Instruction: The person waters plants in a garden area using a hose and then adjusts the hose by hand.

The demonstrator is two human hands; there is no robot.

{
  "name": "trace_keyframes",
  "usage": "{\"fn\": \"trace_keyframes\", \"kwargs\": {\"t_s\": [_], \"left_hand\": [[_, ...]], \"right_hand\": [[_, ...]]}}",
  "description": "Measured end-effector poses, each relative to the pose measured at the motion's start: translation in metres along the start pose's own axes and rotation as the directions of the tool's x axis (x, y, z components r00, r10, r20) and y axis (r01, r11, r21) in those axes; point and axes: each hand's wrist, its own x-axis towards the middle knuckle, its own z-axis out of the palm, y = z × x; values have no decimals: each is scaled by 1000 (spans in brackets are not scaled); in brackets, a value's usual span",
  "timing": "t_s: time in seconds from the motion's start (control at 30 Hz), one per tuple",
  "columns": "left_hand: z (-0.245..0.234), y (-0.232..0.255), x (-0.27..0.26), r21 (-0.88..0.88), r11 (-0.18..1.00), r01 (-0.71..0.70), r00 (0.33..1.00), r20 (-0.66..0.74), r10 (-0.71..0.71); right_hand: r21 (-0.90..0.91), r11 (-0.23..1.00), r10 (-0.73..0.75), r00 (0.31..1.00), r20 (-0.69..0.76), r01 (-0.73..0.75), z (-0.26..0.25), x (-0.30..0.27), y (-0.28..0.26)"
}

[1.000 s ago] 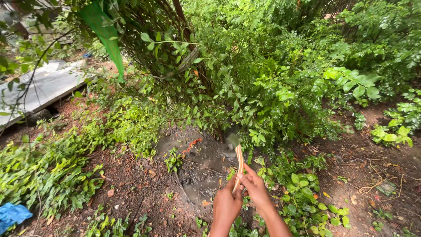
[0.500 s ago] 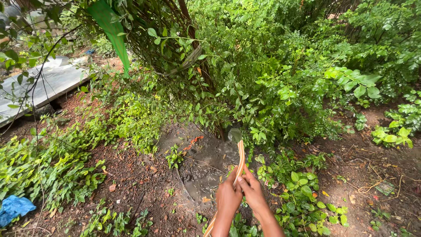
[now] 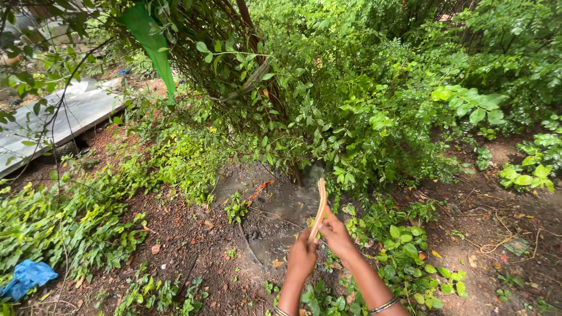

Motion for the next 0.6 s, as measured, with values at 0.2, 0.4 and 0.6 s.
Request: {"fn": "trace_keyframes", "kwargs": {"t_s": [0.2, 0.4, 0.6], "left_hand": [[7, -18, 53, -297, 936, -191, 981, -86, 173], [22, 0, 65, -556, 800, -224, 970, -47, 239], [9, 32, 9, -225, 944, -242, 968, -125, 218]], "right_hand": [[7, 968, 252, 967, 26, -253, 34, -55, 7], [-211, 974, 68, 996, -60, -79, 74, -79, 35], [-361, 902, 176, 964, -198, -239, 62, -78, 26]]}}
